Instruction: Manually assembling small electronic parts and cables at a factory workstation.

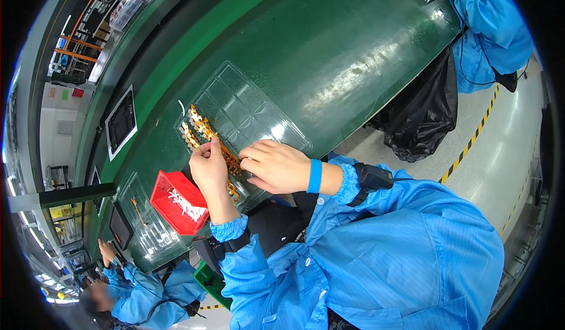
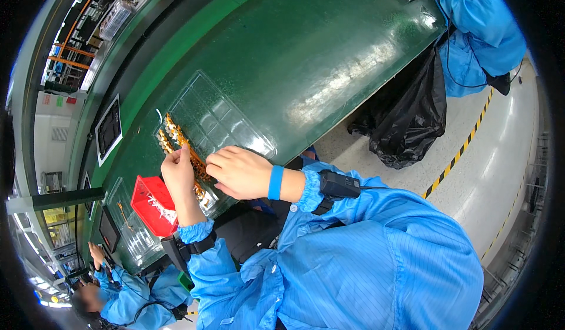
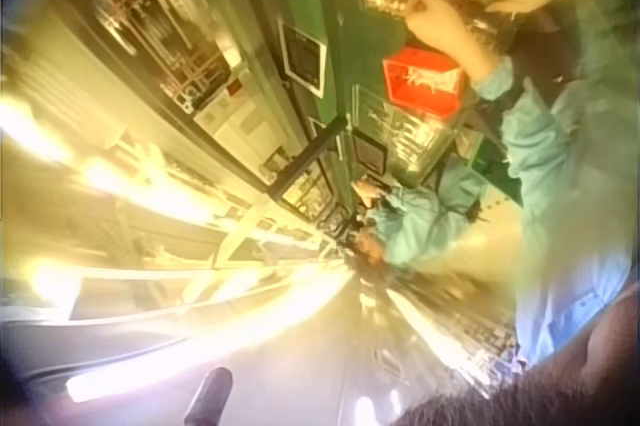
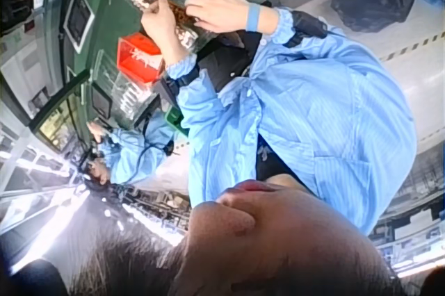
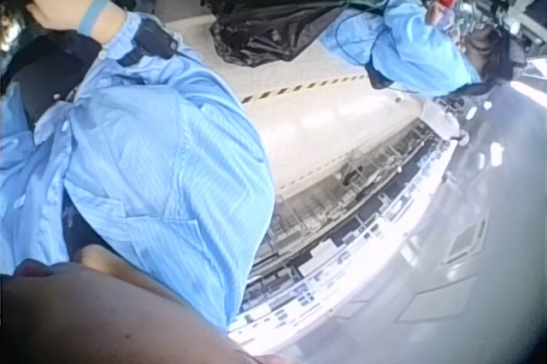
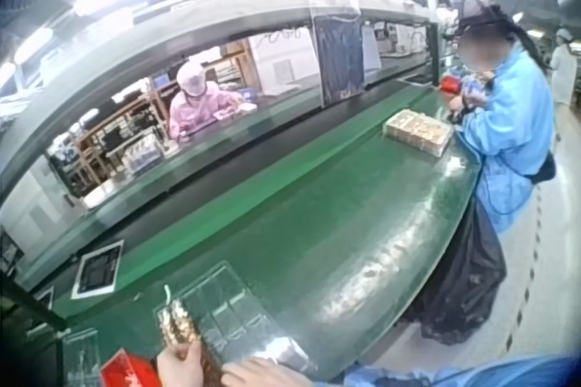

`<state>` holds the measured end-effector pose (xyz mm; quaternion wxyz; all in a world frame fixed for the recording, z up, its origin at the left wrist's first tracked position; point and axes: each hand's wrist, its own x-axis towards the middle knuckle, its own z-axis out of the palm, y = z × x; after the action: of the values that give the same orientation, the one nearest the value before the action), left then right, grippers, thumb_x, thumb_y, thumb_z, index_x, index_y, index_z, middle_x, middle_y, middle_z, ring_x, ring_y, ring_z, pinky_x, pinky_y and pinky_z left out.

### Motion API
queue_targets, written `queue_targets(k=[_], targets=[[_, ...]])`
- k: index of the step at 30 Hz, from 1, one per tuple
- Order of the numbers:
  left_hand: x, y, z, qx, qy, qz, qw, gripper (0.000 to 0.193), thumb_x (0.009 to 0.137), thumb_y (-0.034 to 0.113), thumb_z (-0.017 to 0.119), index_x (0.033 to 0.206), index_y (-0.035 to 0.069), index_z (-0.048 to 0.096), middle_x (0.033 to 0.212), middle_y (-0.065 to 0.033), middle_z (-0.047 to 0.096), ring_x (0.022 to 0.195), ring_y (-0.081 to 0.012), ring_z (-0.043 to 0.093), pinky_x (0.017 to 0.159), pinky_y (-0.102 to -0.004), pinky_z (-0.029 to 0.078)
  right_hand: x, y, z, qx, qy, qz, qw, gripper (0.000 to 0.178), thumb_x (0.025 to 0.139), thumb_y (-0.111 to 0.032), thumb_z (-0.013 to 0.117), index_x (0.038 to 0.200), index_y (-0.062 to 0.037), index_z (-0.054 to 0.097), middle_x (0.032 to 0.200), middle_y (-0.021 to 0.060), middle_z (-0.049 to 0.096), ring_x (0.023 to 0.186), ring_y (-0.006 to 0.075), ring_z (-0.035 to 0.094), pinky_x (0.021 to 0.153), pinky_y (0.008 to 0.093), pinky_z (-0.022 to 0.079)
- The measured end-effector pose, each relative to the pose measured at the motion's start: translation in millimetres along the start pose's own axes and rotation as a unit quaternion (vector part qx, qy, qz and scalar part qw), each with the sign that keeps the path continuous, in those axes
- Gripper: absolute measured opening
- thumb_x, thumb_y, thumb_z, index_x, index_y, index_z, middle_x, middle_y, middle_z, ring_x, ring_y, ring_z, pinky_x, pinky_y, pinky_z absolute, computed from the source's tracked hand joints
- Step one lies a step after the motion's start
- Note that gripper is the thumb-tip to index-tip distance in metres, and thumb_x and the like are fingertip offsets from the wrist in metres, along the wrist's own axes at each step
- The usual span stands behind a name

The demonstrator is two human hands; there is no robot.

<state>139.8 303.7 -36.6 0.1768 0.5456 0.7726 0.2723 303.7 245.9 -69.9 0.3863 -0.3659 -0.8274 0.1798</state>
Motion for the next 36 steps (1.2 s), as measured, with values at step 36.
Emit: queue_targets(k=[36], targets=[[-11.2, -22.5, 11.8, -0.138, 0.083, 0.066, 0.985, 0.02, 0.093, 0.016, 0.064, 0.089, -0.004, 0.064, 0.068, -0.0041, 0.06, 0.059, -0.0104, 0.053, 0.055, -0.0278, 0.043, -2.4, -2.8, 9.0, -0.099, -0.011, -0.021, 0.995, 0.054, 0.083, -0.025, 0.065, 0.132, -0.0056, 0.055, 0.133, 0.007, 0.058, 0.118, 0.0257, 0.053, 0.101, 0.0381, 0.038]])
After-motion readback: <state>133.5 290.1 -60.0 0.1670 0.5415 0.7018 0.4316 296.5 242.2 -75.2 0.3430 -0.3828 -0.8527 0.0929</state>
